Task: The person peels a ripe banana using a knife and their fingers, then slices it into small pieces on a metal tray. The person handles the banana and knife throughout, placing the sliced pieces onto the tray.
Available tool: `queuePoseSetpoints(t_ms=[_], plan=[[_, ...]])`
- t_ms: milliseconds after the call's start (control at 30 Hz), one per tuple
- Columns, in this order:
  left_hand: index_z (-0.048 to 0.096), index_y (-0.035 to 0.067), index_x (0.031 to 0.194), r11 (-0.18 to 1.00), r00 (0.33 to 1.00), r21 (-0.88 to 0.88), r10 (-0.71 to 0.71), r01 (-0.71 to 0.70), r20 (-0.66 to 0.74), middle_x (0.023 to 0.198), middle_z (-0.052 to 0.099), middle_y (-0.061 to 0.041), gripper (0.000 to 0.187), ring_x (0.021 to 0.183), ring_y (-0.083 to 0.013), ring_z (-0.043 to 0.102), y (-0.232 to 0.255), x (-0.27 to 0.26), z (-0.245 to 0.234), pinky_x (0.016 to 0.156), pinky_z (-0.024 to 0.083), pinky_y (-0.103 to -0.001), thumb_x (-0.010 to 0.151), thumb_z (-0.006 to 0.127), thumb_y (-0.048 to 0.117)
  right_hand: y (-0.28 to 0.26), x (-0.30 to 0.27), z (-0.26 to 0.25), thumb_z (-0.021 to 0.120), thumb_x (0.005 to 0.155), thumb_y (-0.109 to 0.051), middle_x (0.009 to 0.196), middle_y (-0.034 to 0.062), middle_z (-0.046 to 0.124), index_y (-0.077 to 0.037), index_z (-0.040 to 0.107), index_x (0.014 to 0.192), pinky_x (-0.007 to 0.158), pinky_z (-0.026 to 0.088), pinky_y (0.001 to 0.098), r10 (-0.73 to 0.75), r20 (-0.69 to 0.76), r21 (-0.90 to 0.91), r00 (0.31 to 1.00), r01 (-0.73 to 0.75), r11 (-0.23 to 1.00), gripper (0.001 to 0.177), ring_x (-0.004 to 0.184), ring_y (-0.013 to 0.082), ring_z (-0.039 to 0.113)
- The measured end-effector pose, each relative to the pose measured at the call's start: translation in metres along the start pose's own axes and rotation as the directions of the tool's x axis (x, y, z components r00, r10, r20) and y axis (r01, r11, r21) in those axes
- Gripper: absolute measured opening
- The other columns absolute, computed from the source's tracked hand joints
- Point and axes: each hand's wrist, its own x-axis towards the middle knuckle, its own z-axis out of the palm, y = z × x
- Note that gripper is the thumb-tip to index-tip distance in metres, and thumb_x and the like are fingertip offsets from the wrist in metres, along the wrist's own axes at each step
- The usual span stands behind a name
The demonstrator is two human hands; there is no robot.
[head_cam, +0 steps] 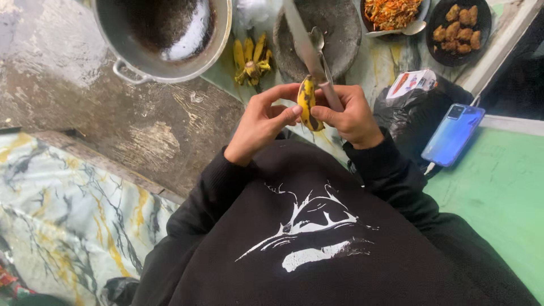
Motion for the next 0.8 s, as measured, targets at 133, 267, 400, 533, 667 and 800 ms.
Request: queuePoseSetpoints(t_ms=[133, 267, 400, 533, 667, 800], plan=[[0.062, -0.003, 0.133, 0.994, 0.998, -0.091, -0.064, 0.065, 0.009, 0.116, 0.067, -0.008, 0.036, 0.094, -0.0116, 0.068, -0.005, -0.009, 0.004, 0.083, 0.058, -0.027, 0.101, 0.071, 0.011, -0.004, -0.007, 0.001, 0.075, 0.096, -0.016, 0.104, 0.0065, 0.076, 0.004, 0.072, 0.121, 0.085, 0.055, 0.0249, 0.026, 0.027, -0.065, 0.999, -0.024, 0.998, 0.031, 0.094, 0.0079, 0.068], [0.059, -0.002, 0.121, 0.968, 0.999, -0.246, -0.041, 0.040, -0.001, 0.120, 0.068, -0.008, 0.027, 0.100, -0.0154, 0.069, -0.008, -0.005, 0.003, 0.088, 0.059, -0.029, 0.098, 0.071, 0.007, -0.004, -0.007, 0.001, 0.065, 0.107, -0.024, 0.085, 0.0041, 0.064, 0.005, 0.074, 0.120, 0.068, 0.043, 0.0223, 0.054, -0.105, -0.120, 0.993, -0.066, 0.991, 0.033, 0.074, 0.0047, 0.054], [0.058, -0.001, 0.122, 0.924, 0.996, -0.373, 0.064, -0.085, -0.067, 0.117, 0.069, -0.010, 0.028, 0.107, -0.0194, 0.070, -0.012, -0.001, 0.000, 0.097, 0.061, -0.035, 0.098, 0.071, 0.004, -0.012, -0.008, -0.002, 0.051, 0.111, -0.030, 0.090, 0.0004, 0.067, 0.003, 0.065, 0.131, 0.063, 0.041, 0.0212, -0.011, -0.085, -0.072, 0.996, 0.005, 0.997, 0.041, 0.067, 0.0035, 0.050], [0.060, -0.003, 0.126, 0.909, 0.992, -0.409, 0.039, -0.086, -0.123, 0.114, 0.071, -0.011, 0.034, 0.105, -0.0221, 0.072, -0.008, -0.003, -0.012, 0.094, 0.062, -0.039, 0.097, 0.073, 0.009, -0.026, -0.014, 0.003, 0.050, 0.120, -0.030, 0.108, 0.0019, 0.072, 0.002, 0.052, 0.149, 0.078, 0.048, 0.0232, -0.168, 0.041, -0.145, 0.985, 0.172, 0.974, 0.043, 0.081, 0.0064, 0.057], [0.056, 0.000, 0.123, 0.894, 0.980, -0.405, 0.154, -0.192, -0.124, 0.115, 0.071, -0.012, 0.041, 0.109, -0.0230, 0.072, -0.003, -0.003, -0.020, 0.098, 0.061, -0.039, 0.093, 0.083, 0.012, -0.031, -0.016, 0.016, 0.051, 0.110, -0.047, 0.079, -0.0003, 0.059, 0.000, 0.050, 0.152, 0.060, 0.036, 0.0251, -0.205, 0.023, -0.290, 0.978, 0.203, 0.935, 0.063, 0.063, 0.0075, 0.042], [0.056, 0.002, 0.122, 0.875, 0.961, -0.400, 0.228, -0.273, -0.158, 0.115, 0.071, -0.012, 0.049, 0.110, -0.0222, 0.070, 0.002, -0.003, -0.017, 0.099, 0.060, -0.038, 0.089, 0.089, 0.015, -0.030, -0.017, 0.027, 0.033, 0.105, -0.069, 0.065, -0.0036, 0.046, -0.003, 0.045, 0.159, 0.053, 0.033, 0.0249, -0.238, 0.091, -0.249, 0.967, 0.254, 0.935, 0.086, 0.056, 0.0067, 0.039]])
